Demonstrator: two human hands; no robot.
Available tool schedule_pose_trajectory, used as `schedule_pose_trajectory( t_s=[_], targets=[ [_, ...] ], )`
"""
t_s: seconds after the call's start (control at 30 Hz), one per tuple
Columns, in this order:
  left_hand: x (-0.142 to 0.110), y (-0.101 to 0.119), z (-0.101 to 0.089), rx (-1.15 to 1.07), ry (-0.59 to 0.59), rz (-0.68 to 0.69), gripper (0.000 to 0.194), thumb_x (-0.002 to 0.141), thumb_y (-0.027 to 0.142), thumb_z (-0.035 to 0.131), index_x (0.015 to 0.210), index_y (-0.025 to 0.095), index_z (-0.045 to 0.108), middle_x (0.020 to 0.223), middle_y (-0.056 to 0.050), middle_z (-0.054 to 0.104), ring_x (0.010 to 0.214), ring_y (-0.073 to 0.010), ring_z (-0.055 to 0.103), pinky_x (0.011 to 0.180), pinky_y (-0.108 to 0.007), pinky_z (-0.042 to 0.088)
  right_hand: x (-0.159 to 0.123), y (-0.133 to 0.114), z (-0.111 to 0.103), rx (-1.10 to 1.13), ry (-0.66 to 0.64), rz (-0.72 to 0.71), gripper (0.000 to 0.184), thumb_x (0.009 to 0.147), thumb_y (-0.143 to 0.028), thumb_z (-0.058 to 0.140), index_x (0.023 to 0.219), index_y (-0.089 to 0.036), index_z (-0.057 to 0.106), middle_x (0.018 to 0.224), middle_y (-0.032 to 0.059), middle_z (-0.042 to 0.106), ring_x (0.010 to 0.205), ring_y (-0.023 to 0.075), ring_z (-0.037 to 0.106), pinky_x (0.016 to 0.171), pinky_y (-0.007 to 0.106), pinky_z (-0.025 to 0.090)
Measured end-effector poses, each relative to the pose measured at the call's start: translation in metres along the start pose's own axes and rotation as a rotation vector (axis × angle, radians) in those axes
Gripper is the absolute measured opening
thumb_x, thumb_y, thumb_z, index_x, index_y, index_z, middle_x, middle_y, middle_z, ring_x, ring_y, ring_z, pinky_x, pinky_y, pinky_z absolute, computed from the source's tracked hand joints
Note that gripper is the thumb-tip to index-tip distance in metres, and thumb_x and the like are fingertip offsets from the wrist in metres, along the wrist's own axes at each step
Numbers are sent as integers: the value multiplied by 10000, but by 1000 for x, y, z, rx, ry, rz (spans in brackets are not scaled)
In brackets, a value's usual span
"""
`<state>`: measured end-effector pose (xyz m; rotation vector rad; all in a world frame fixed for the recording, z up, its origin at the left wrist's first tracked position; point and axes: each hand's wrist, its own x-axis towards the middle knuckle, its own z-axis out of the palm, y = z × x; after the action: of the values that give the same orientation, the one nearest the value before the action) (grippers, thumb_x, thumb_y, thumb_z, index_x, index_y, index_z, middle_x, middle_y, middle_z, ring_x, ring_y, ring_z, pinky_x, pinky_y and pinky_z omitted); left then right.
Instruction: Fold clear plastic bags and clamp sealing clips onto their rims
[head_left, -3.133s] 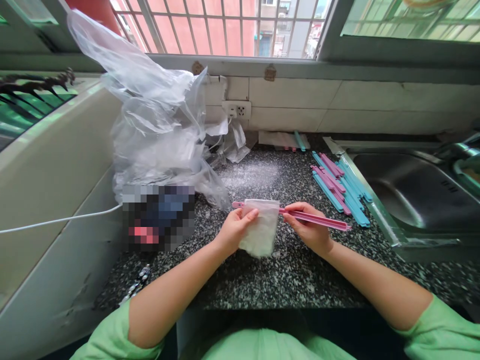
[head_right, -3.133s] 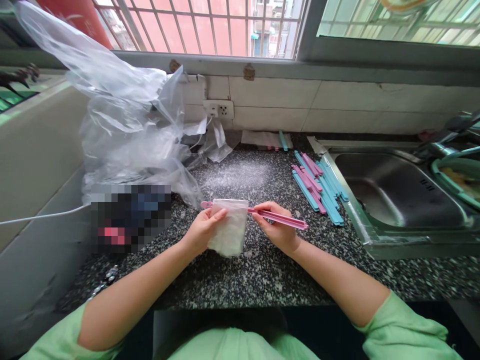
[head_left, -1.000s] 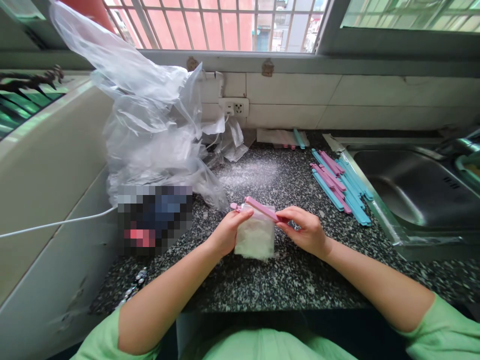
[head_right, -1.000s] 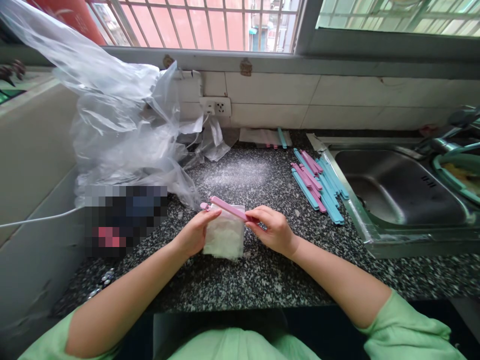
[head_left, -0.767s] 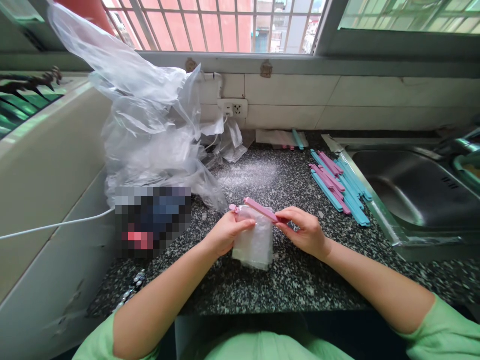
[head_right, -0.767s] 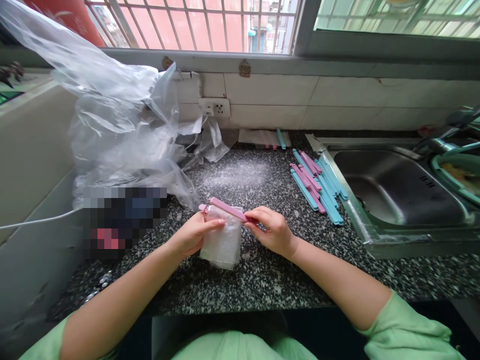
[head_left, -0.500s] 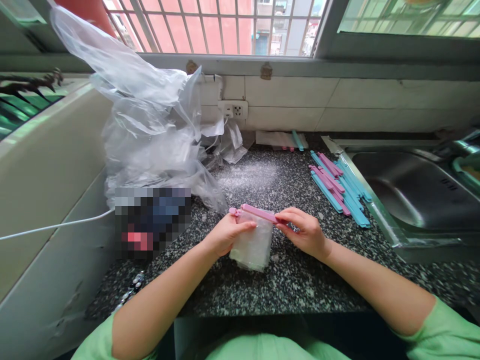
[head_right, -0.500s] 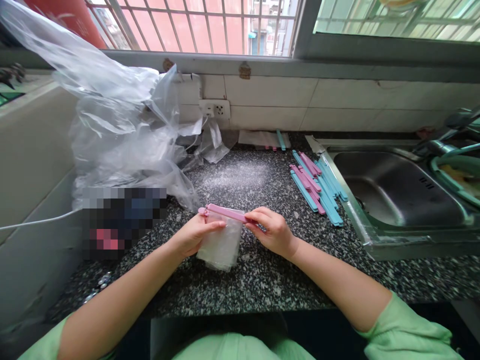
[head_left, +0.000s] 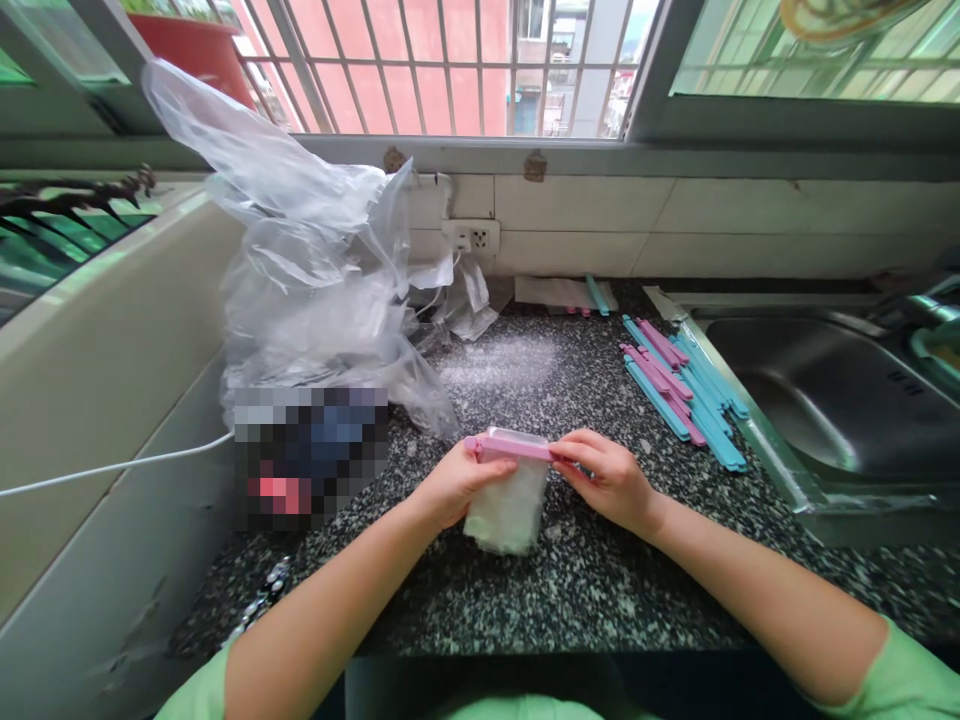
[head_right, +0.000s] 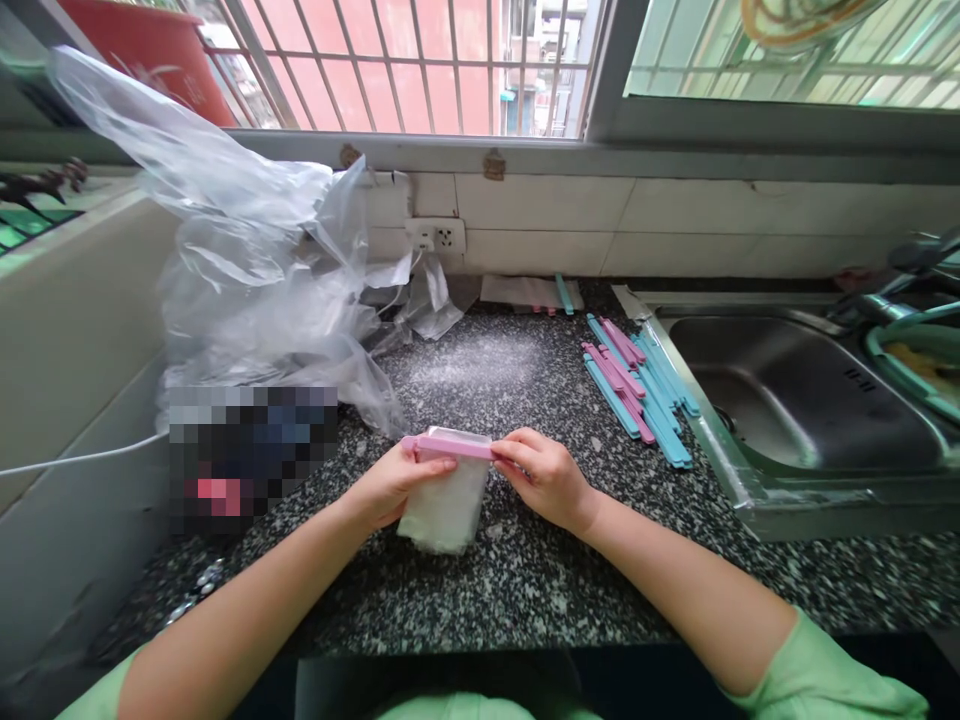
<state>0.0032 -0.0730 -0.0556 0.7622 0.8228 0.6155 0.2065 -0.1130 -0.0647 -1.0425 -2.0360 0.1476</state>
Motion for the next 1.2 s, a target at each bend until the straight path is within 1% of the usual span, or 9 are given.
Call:
schedule_pose_trajectory(
  t_s=[0.17,0.33,0.53,0.6,0.7,0.8,0.87,0.93,1.2],
  targets=[
    [0,-1,0,36,-25,4,409,502,295,811,835,117,653,747,-31,658,651,-125,564,681,-255,419,-1,0,1,-62,-45,-6,171,833,-146,511,960,-181,621,824,71,636,728,145,611,644,263,535],
    [1,2,-2,182,21,129,414,546,364,780,844,115,637,744,-24,634,662,-122,531,653,-236,394,0,3,-2,-196,-50,-60,205,846,-142,482,997,-185,613,826,77,630,726,150,602,639,269,531],
    [-1,8,-2,368,181,286,402,620,505,680,723,123,606,624,17,530,601,-101,435,571,-216,336,0,4,-7,-254,-26,-87,202,835,-127,494,999,-184,598,832,82,626,734,155,600,646,271,526],
    [-2,10,-1,384,188,314,402,630,512,668,718,126,596,629,17,518,602,-99,426,565,-215,333,1,2,-8,-181,-15,-52,188,828,-160,524,1002,-199,584,843,71,625,751,157,606,664,278,527],
    [-4,11,-1,441,140,362,385,647,504,658,727,133,590,632,14,504,595,-101,421,553,-217,334,2,-3,-10,18,8,137,289,782,-273,614,1051,-194,541,890,70,623,730,152,613,640,276,531],
    [-8,12,-1,589,63,482,310,700,446,638,734,139,608,673,1,497,623,-108,439,571,-221,349,5,-5,-12,165,-77,311,334,748,-331,646,1031,-181,550,876,61,634,697,146,608,605,264,519],
    [-9,13,-1,692,17,566,257,735,398,619,764,143,634,729,-18,512,662,-118,461,592,-224,361,6,-5,-11,177,-151,321,192,766,-298,619,911,-175,595,798,44,642,683,146,597,606,263,500],
    [-10,13,-2,756,-5,615,229,753,367,607,792,146,651,756,-31,528,684,-125,475,605,-229,370,5,-5,-10,151,-171,296,89,789,-251,577,801,-170,612,728,35,638,656,141,580,599,260,478],
    [-5,13,-5,747,108,613,213,709,362,656,752,154,658,712,-16,525,621,-108,462,581,-230,376,4,-5,-10,120,-125,297,71,780,-229,578,758,-169,610,679,27,631,590,123,545,538,237,446]
  ],
)
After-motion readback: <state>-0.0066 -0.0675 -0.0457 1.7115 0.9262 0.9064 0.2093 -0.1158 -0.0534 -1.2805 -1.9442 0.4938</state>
